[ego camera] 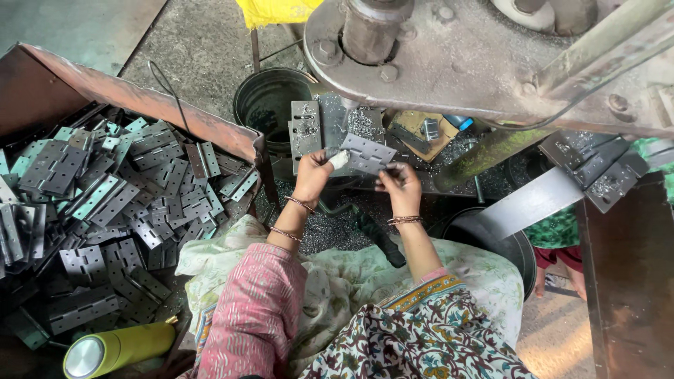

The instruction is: The person operates a press machine to process metal plates. They repeatedly place plates into the machine, activate the press, and remove the processed plates, placing them into a nearby bin.

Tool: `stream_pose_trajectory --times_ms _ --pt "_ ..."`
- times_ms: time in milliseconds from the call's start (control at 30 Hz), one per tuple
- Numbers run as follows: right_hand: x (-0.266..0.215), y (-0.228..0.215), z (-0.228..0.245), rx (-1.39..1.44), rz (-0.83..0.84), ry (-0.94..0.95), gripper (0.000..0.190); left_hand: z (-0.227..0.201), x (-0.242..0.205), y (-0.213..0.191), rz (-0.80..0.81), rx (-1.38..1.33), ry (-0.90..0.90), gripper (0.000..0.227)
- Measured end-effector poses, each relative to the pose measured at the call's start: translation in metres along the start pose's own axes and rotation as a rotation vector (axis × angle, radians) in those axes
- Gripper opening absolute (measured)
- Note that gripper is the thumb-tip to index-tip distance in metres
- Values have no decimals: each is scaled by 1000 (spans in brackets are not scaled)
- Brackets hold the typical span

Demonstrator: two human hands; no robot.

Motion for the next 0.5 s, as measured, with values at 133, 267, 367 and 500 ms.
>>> stream_pose_trajectory --times_ms 133,267,367,500 --pt "10 1 0 200 -59 -39 25 8 15 -5 79 -110 6 11" --pt "9 9 4 74 -46 -134 17 -5 19 -11 92 101 13 22" --pt "0 18 5 -499 -8 -389 19 -22 10 -19 -350 1444 380 48" --pt "-16 35 -10 -1086 262 -637 29 -28 5 -14 -245 1428 308 40"
Point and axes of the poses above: each hand's wrist, its own x-axis towards the middle knuckle, its own y-axis out of the palm, z = x × y, the point moved 1 cm from there along x, towards the middle knuckle, and after that the axes turned 11 degrees about x, right-handed, at the moved point
